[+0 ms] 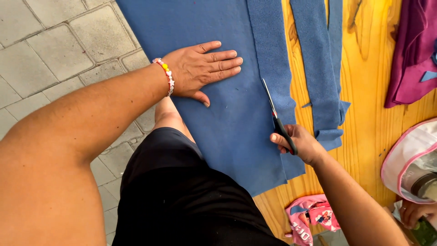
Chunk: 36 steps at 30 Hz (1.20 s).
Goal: Cutting strips of blue fabric with scissors and folding the remaining pieces on a wooden table.
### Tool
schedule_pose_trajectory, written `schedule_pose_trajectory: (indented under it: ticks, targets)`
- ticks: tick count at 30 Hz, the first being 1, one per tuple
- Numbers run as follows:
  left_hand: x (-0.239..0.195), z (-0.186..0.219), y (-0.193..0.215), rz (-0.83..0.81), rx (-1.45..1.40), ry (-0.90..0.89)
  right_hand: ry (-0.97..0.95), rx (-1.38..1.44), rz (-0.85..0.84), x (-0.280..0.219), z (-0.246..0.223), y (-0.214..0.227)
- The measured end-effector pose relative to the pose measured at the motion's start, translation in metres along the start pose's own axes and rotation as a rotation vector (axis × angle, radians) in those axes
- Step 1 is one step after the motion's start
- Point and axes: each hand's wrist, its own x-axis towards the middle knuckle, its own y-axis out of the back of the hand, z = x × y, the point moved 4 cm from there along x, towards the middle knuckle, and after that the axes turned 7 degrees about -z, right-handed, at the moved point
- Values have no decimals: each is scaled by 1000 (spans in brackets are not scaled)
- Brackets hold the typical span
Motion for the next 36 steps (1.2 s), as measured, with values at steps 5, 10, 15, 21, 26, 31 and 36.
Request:
schedule_pose_trajectory:
  ticks: [5, 10, 15, 21, 26, 31, 36]
  targets:
    - [0, 0, -2, 6, 14, 5, 14, 15, -2, 0, -2, 1]
    - [-1, 0, 0, 11, 29, 5, 28, -40, -36, 4, -17, 2]
    - [0, 0, 1, 14, 36, 9, 36, 2, -7, 5, -28, 0]
    - [-1, 2, 10, -27, 122, 36, 10, -20, -28, 3, -27, 5]
    - [-1, 1, 16, -38, -39, 22, 1, 156, 24, 20, -7, 4]
    - [-3, 0, 14, -63, -203, 5, -22, 198, 122, 40, 21, 4]
    - [-1, -3, 16, -83, -228, 5, -43, 181, 174, 28, 11, 8]
